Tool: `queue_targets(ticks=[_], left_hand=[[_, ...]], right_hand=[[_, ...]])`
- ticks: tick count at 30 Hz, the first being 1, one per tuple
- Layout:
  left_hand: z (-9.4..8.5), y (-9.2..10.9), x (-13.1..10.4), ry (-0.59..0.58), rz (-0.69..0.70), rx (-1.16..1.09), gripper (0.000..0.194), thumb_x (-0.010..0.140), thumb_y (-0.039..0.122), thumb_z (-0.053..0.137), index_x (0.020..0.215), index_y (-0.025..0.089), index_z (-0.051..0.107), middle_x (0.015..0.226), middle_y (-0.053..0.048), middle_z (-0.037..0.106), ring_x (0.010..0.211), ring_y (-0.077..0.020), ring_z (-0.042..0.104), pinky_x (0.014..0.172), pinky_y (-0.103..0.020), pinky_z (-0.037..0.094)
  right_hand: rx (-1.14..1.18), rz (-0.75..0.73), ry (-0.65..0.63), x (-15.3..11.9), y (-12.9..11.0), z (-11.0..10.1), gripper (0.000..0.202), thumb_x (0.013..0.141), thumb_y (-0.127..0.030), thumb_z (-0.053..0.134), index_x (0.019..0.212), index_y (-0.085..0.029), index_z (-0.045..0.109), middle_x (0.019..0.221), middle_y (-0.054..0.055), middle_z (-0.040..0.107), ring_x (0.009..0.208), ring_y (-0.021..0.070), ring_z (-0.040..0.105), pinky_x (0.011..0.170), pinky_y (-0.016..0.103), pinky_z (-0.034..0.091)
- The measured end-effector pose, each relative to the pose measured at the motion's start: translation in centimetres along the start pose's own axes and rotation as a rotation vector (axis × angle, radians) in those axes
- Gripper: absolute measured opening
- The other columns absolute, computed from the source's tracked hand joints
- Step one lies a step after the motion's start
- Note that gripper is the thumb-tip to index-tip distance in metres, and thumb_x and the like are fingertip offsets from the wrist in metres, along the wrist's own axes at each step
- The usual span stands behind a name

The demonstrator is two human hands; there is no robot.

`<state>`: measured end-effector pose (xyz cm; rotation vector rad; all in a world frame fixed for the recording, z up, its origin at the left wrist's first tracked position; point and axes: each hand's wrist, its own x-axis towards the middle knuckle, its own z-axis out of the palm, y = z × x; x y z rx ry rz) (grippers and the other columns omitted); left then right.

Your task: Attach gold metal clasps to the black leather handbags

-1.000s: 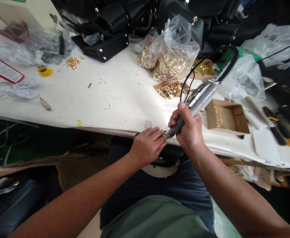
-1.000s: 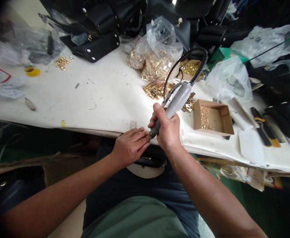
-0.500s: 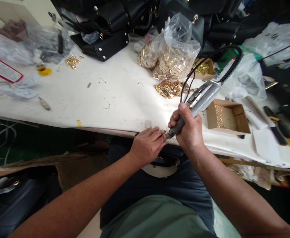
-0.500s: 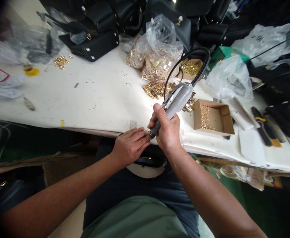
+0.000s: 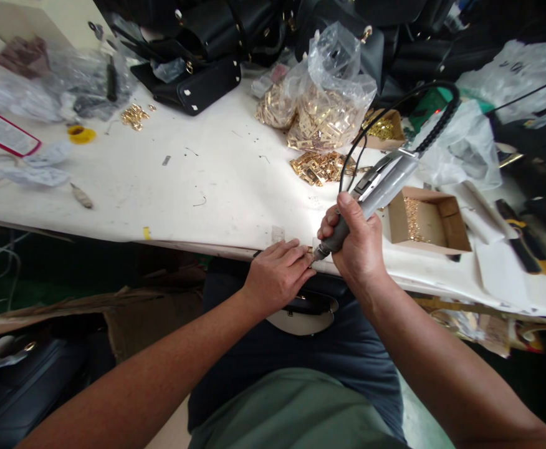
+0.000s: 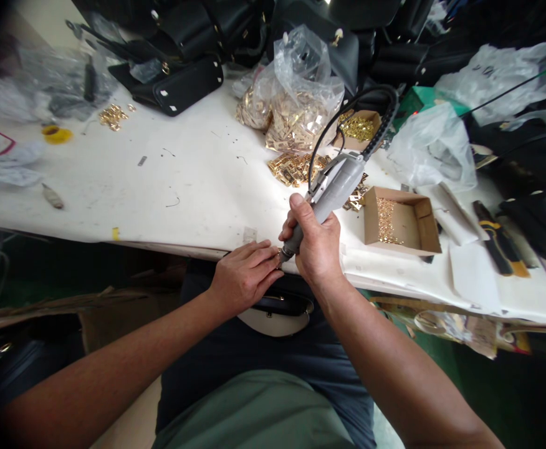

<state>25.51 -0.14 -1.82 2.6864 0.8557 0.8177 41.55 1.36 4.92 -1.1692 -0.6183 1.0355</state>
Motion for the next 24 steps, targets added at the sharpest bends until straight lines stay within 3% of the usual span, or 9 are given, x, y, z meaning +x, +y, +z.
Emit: queue_targets(ticks=[10, 24], left_hand=[[0.08, -0.03, -0.02, 0.005, 0.003, -0.001, 0.028, 0.1, 0.038, 0.062, 0.117, 0.019, 0.072, 0.121, -0.005, 0.076, 0.124, -0.0276, 0.067, 0.107, -0.044, 0.054], [0.24, -0.02, -0.03, 0.032, 0.007, 0.015, 0.023, 0.1, 0.031, 0.063, 0.117, 0.02, 0.072, 0.119, -0.003, 0.076, 0.122, -0.0262, 0.067, 0.105, -0.042, 0.054]], right_hand=[[0.032, 0.003, 0.001, 0.02, 0.1, -0.16, 0.038, 0.081, -0.049, 0.082, 0.07, -0.022, 0.056, 0.057, -0.006, 0.053, 0.046, 0.0103, 0.051, 0.043, 0.024, 0.045], [0.026, 0.014, -0.003, 0.01, 0.16, -0.15, 0.04, 0.081, -0.049, 0.081, 0.07, -0.021, 0.056, 0.059, -0.005, 0.053, 0.046, 0.0096, 0.052, 0.042, 0.023, 0.045]])
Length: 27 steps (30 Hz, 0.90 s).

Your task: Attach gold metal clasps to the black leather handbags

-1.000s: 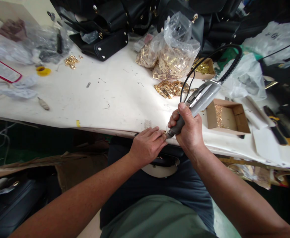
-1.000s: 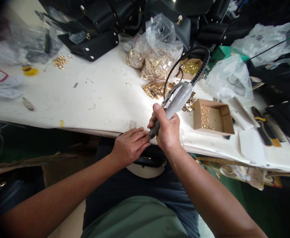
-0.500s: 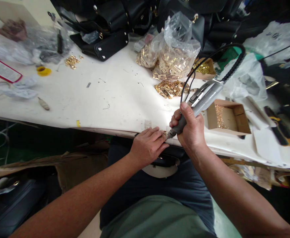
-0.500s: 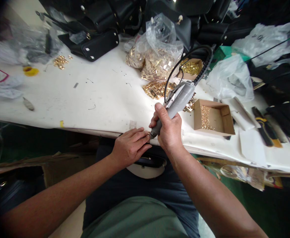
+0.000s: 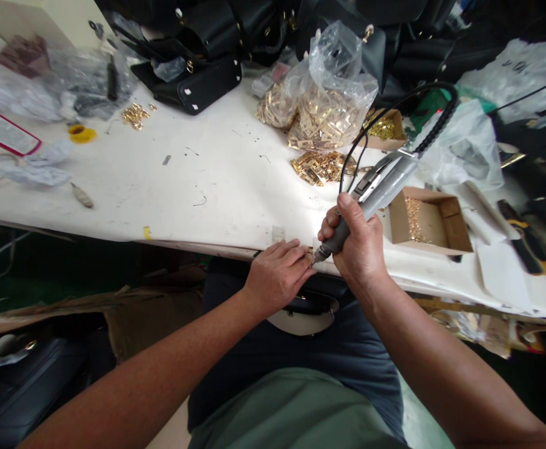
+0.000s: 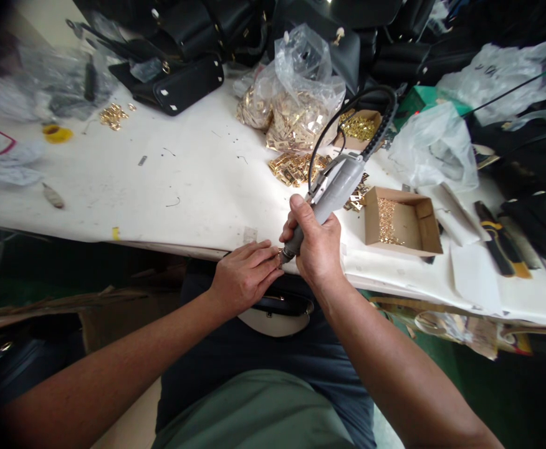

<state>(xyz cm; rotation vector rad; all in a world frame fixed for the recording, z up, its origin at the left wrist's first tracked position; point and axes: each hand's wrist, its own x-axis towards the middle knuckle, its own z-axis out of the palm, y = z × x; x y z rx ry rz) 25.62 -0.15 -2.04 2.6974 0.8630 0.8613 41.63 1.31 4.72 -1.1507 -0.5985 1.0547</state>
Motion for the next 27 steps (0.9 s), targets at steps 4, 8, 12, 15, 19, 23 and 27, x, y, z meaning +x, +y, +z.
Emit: queue_targets(ticks=[4, 8, 12, 15, 19, 23, 27], left_hand=[[0.0, 0.0, 0.0, -0.005, 0.0, -0.003, 0.022, 0.1, 0.031, 0.063, 0.117, 0.019, 0.072, 0.119, -0.004, 0.076, 0.122, -0.0265, 0.067, 0.106, -0.042, 0.054], [0.0, 0.0, 0.0, -0.001, 0.005, -0.005, 0.022, 0.1, 0.031, 0.063, 0.115, 0.019, 0.073, 0.119, -0.004, 0.076, 0.122, -0.0265, 0.068, 0.106, -0.043, 0.054], [-0.1, 0.0, 0.0, -0.006, 0.006, -0.002, 0.023, 0.1, 0.034, 0.064, 0.115, 0.019, 0.072, 0.12, -0.005, 0.076, 0.122, -0.0267, 0.067, 0.106, -0.043, 0.055], [-0.1, 0.0, 0.0, -0.018, 0.009, 0.008, 0.024, 0.1, 0.035, 0.063, 0.115, 0.018, 0.072, 0.121, -0.005, 0.076, 0.123, -0.0268, 0.067, 0.105, -0.043, 0.055], [-0.2, 0.0, 0.0, -0.038, 0.007, 0.023, 0.025, 0.101, 0.036, 0.062, 0.117, 0.018, 0.071, 0.123, -0.005, 0.075, 0.124, -0.0272, 0.066, 0.107, -0.043, 0.054], [-0.3, 0.0, -0.1, -0.055, 0.007, 0.037, 0.026, 0.101, 0.035, 0.061, 0.12, 0.019, 0.07, 0.126, -0.005, 0.074, 0.126, -0.0271, 0.065, 0.108, -0.044, 0.053], [-0.2, 0.0, -0.2, -0.065, 0.0, 0.041, 0.028, 0.101, 0.033, 0.06, 0.123, 0.019, 0.069, 0.127, -0.006, 0.073, 0.127, -0.0263, 0.064, 0.109, -0.044, 0.052]], right_hand=[[-0.005, 0.002, -0.004, 0.0, 0.0, 0.0, 0.04, 0.081, -0.05, 0.08, 0.069, -0.021, 0.056, 0.059, -0.005, 0.053, 0.046, 0.0094, 0.052, 0.042, 0.023, 0.045], [-0.009, 0.005, 0.004, 0.0, 0.0, 0.0, 0.041, 0.081, -0.05, 0.081, 0.069, -0.021, 0.056, 0.058, -0.005, 0.053, 0.046, 0.0096, 0.052, 0.041, 0.023, 0.045], [-0.005, -0.026, 0.008, 0.2, -0.3, -0.1, 0.039, 0.081, -0.048, 0.081, 0.07, -0.021, 0.056, 0.057, -0.006, 0.053, 0.045, 0.0095, 0.052, 0.042, 0.023, 0.045], [-0.026, -0.095, 0.023, 0.7, -0.6, 0.0, 0.039, 0.083, -0.047, 0.079, 0.067, -0.021, 0.055, 0.055, -0.006, 0.053, 0.044, 0.0097, 0.051, 0.041, 0.023, 0.045], [-0.13, -0.194, 0.056, 1.2, -0.4, 0.2, 0.042, 0.083, -0.051, 0.078, 0.063, -0.021, 0.056, 0.051, -0.005, 0.054, 0.041, 0.0107, 0.051, 0.038, 0.024, 0.044], [-0.26, -0.235, 0.057, 1.3, 0.6, 0.4, 0.047, 0.082, -0.055, 0.077, 0.058, -0.021, 0.056, 0.048, -0.003, 0.054, 0.037, 0.0114, 0.049, 0.034, 0.025, 0.04], [-0.34, -0.247, 0.032, 0.9, 1.2, 0.3, 0.046, 0.084, -0.055, 0.076, 0.058, -0.02, 0.059, 0.048, -0.002, 0.056, 0.036, 0.011, 0.047, 0.034, 0.025, 0.037]])
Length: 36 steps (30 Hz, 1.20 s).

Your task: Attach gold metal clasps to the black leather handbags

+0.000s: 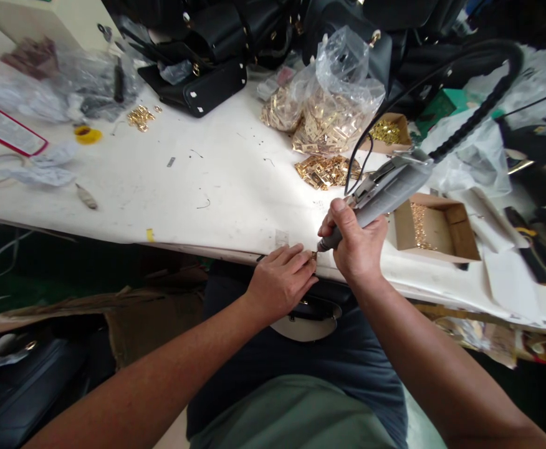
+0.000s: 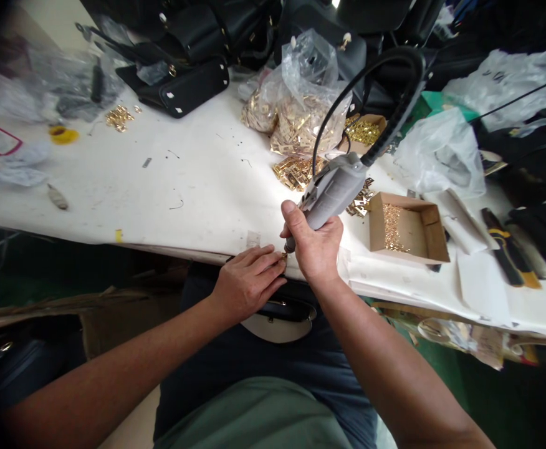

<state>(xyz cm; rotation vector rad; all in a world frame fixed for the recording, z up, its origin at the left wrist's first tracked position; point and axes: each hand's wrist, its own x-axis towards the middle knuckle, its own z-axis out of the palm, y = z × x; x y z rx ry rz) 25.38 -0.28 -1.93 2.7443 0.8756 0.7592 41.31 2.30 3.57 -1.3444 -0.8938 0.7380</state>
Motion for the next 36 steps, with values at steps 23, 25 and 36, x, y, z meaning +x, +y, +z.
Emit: queue_targets(ticks=[23, 25, 36], left_hand=[[0.1, 0.0, 0.0, -0.007, -0.016, -0.03, 0.025, 0.102, 0.033, 0.059, 0.12, 0.019, 0.069, 0.121, -0.007, 0.074, 0.126, -0.0276, 0.064, 0.108, -0.045, 0.053], [0.1, 0.0, 0.0, -0.015, -0.014, -0.029, 0.026, 0.102, 0.033, 0.059, 0.12, 0.018, 0.069, 0.121, -0.008, 0.074, 0.126, -0.0278, 0.064, 0.108, -0.045, 0.052], [0.1, -0.1, 0.1, -0.013, -0.014, -0.026, 0.024, 0.101, 0.033, 0.06, 0.118, 0.019, 0.069, 0.121, -0.008, 0.073, 0.124, -0.0268, 0.063, 0.104, -0.044, 0.053]], right_hand=[[-0.221, -0.041, -0.132, -0.7, -1.1, 0.3, 0.033, 0.082, -0.037, 0.068, 0.055, -0.021, 0.055, 0.053, 0.0, 0.056, 0.049, 0.0132, 0.05, 0.048, 0.028, 0.043], [-0.226, -0.047, -0.143, -0.7, -1.0, 0.3, 0.031, 0.08, -0.033, 0.067, 0.054, -0.021, 0.053, 0.052, -0.001, 0.056, 0.048, 0.0128, 0.049, 0.048, 0.027, 0.043], [-0.194, -0.029, -0.196, -0.6, -0.5, 0.5, 0.032, 0.078, -0.034, 0.069, 0.054, -0.021, 0.051, 0.052, -0.001, 0.055, 0.047, 0.0118, 0.048, 0.046, 0.026, 0.041]])
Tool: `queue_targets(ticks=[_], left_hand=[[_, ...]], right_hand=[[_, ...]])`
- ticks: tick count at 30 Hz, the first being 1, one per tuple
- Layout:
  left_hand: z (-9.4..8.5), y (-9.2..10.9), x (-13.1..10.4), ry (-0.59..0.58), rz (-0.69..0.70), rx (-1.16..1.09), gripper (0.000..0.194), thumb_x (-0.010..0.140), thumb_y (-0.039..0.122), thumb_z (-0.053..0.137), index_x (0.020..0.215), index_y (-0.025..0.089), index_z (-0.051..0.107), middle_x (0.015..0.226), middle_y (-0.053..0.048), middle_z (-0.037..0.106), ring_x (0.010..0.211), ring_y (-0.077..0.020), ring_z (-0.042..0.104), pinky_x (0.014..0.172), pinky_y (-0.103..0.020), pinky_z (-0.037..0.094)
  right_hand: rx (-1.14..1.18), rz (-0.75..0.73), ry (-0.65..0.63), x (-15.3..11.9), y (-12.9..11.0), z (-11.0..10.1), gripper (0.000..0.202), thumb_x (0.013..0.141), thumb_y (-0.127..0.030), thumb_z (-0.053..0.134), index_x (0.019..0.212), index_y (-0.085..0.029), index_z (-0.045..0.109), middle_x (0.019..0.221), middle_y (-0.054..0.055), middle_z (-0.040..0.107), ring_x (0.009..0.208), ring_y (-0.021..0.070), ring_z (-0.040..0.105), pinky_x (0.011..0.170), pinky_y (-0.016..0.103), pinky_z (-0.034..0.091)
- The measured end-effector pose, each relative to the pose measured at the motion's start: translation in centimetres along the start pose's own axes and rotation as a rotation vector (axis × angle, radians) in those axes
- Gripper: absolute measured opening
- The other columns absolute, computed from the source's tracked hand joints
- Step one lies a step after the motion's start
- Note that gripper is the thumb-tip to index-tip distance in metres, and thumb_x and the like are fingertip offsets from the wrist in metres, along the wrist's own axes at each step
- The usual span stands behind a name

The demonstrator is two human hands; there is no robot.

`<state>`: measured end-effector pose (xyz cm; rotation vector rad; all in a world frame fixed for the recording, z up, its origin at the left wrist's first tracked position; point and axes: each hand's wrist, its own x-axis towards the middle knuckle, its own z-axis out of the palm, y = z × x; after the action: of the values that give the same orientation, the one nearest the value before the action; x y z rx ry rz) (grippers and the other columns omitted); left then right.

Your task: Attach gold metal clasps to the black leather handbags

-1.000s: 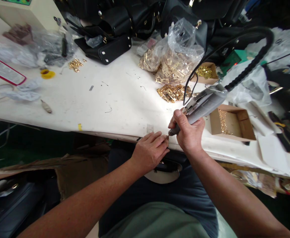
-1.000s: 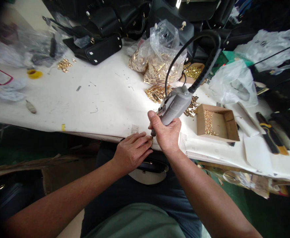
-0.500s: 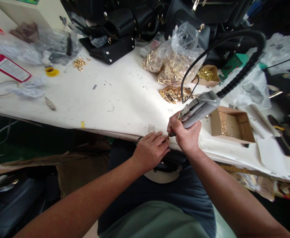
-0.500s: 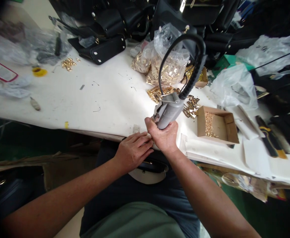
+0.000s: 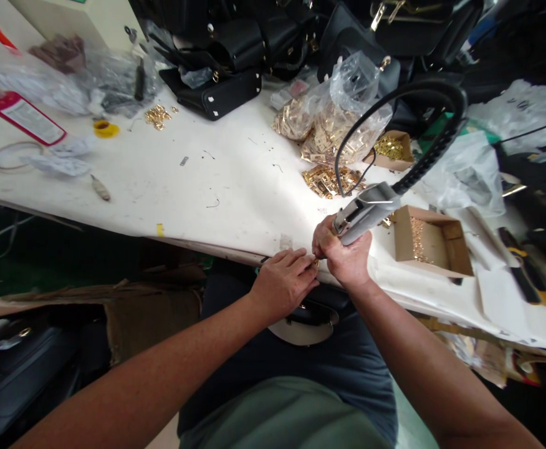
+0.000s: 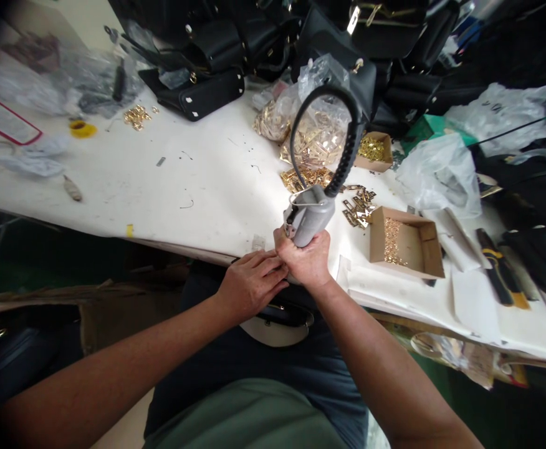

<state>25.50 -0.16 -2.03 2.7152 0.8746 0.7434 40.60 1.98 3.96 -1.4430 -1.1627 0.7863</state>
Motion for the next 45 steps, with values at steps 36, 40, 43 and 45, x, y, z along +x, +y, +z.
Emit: queue_targets(ticks=[36, 40, 43, 45], left_hand=[[0.0, 0.0, -0.1, 0.103, 0.017, -0.003, 0.018, 0.097, 0.029, 0.066, 0.112, 0.02, 0.072, 0.119, -0.004, 0.077, 0.122, -0.0252, 0.067, 0.104, -0.043, 0.052], [0.1, 0.1, -0.1, 0.1, -0.004, -0.036, 0.019, 0.096, 0.03, 0.066, 0.112, 0.02, 0.071, 0.121, -0.004, 0.076, 0.123, -0.0263, 0.066, 0.105, -0.045, 0.052], [0.1, 0.3, -0.1, 0.108, -0.03, -0.065, 0.019, 0.095, 0.032, 0.066, 0.11, 0.021, 0.072, 0.12, -0.005, 0.076, 0.122, -0.027, 0.067, 0.105, -0.045, 0.052], [0.0, 0.4, 0.0, 0.121, -0.042, -0.079, 0.021, 0.095, 0.033, 0.066, 0.11, 0.02, 0.073, 0.119, -0.005, 0.077, 0.121, -0.0272, 0.068, 0.104, -0.045, 0.053]], right_hand=[[0.164, -0.064, 0.286, 4.5, 3.6, -5.5, 0.046, 0.082, -0.06, 0.074, 0.064, -0.019, 0.063, 0.05, 0.0, 0.061, 0.039, 0.0131, 0.054, 0.035, 0.024, 0.041], [0.167, -0.067, 0.276, 4.7, 3.7, -5.0, 0.044, 0.082, -0.057, 0.076, 0.064, -0.019, 0.062, 0.05, -0.001, 0.06, 0.039, 0.0134, 0.054, 0.036, 0.025, 0.043], [0.168, -0.073, 0.272, 4.7, 3.4, -4.9, 0.044, 0.082, -0.056, 0.076, 0.063, -0.019, 0.061, 0.05, -0.001, 0.058, 0.04, 0.0135, 0.055, 0.037, 0.025, 0.043], [0.198, -0.088, 0.272, 4.5, 2.7, -4.8, 0.044, 0.083, -0.056, 0.075, 0.063, -0.02, 0.061, 0.051, -0.001, 0.058, 0.042, 0.013, 0.055, 0.038, 0.025, 0.044]])
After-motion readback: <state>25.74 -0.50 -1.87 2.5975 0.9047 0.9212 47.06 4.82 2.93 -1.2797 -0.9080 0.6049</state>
